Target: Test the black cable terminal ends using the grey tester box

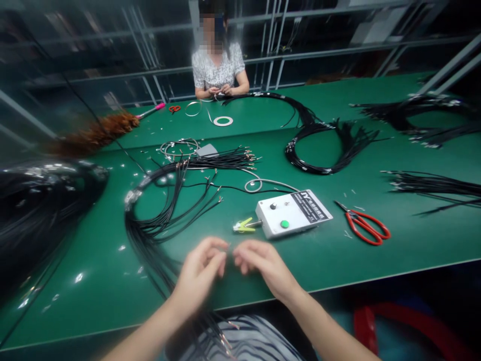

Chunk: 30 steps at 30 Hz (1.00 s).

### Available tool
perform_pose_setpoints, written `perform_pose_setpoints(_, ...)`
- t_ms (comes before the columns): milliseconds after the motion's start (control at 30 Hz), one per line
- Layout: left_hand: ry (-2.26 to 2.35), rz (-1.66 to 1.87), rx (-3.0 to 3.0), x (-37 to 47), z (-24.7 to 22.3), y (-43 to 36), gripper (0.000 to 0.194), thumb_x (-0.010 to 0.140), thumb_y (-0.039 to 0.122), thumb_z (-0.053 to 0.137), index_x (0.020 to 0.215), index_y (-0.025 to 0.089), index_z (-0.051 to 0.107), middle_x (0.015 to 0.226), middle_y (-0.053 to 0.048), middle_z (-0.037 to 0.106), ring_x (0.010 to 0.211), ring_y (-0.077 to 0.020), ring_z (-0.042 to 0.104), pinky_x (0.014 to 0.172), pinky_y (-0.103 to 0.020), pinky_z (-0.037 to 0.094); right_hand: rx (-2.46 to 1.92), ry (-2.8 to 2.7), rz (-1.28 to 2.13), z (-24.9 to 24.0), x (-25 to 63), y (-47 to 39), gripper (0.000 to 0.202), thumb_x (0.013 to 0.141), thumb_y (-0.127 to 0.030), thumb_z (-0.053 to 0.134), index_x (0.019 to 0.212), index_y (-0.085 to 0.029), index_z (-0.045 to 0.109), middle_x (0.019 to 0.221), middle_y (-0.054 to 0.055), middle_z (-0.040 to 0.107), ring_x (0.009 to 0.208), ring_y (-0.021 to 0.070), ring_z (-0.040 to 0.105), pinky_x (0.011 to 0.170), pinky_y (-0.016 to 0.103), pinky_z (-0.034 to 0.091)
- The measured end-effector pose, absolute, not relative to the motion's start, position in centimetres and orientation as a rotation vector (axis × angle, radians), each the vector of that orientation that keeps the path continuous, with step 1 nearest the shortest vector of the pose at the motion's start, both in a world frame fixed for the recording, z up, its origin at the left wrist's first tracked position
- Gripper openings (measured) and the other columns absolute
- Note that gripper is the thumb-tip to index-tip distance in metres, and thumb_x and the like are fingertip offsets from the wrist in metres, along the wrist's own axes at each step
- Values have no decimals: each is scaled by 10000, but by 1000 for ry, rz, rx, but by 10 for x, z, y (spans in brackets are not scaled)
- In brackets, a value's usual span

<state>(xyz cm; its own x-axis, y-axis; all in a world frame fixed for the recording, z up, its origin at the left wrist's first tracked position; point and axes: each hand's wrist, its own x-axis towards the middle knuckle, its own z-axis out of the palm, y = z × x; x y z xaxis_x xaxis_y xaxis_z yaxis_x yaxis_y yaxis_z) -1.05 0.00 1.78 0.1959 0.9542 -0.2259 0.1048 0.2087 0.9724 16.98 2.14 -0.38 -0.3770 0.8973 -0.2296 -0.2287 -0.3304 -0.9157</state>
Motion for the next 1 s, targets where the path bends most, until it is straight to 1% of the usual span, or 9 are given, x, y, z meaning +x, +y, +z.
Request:
perform_pose_setpoints(133,1198,858,1175,-10,16,0,241,951,336,524,1122,166,521,617,53,504,589,-105,459,561,-213,330,-1028,-1109,1754,-2,173,23,264,861,-411,665,858,-153,718,714,13,690,556,79,562,546,207,354)
perform_pose_setpoints(233,1183,858,1224,-9,15,0,236,954,323,514,1134,170,513,631,51,504,616,-114,474,598,-227,351,-1004,-1125,1776,0,169,25,285,863,-430,660,831,-150,705,712,13,685,549,77,558,541,207,351)
perform_pose_setpoints(467,1179,828,1270,-12,18,-3,214,956,295,506,1137,182,520,660,40,529,666,-131,513,649,-243,386,-962,-1031,1969,-1,164,27,265,789,-397,741,756,-141,681,663,3,672,537,75,549,546,204,366)
perform_pose_setpoints(633,1188,809,1308,-12,11,-3,258,977,321,479,1182,186,556,683,25,542,671,-136,520,660,-245,407,-1042,-1016,1872,-2,160,25,277,765,-395,758,715,-137,671,618,-13,636,527,70,517,549,205,364)
perform_pose_setpoints(733,1172,852,1348,-6,7,-2,254,972,327,496,1160,200,609,874,-34,617,834,-166,584,775,-267,452,-1069,-1012,1835,-4,158,22,315,756,-421,756,670,-139,644,575,-24,599,510,71,488,539,206,357)
perform_pose_setpoints(800,1127,911,1386,0,4,0,230,953,326,534,1115,208,648,1009,-65,614,942,-190,598,843,-284,464,-1073,-1019,1830,-6,159,21,342,751,-449,754,667,-139,637,581,-24,585,513,71,467,534,204,355)
perform_pose_setpoints(833,1097,942,1406,3,2,1,218,939,329,560,1088,207,664,1016,-68,604,939,-192,603,835,-283,473,-1073,-1027,1822,-7,160,20,347,744,-463,756,693,-137,648,603,-21,588,523,73,459,530,202,355)
perform_pose_setpoints(933,1068,1025,1433,10,-5,5,185,897,341,624,969,187,697,925,-58,578,838,-174,601,739,-258,487,-1066,-1076,1801,-8,164,19,373,721,-488,772,691,-148,623,621,-23,573,544,80,453,536,202,358)
perform_pose_setpoints(1000,1114,1070,1395,14,-12,7,209,893,363,628,867,166,693,874,-50,567,742,-147,583,650,-233,471,-1071,-1128,1773,-7,167,18,392,742,-506,753,673,-158,587,606,-27,557,551,86,460,554,208,361)
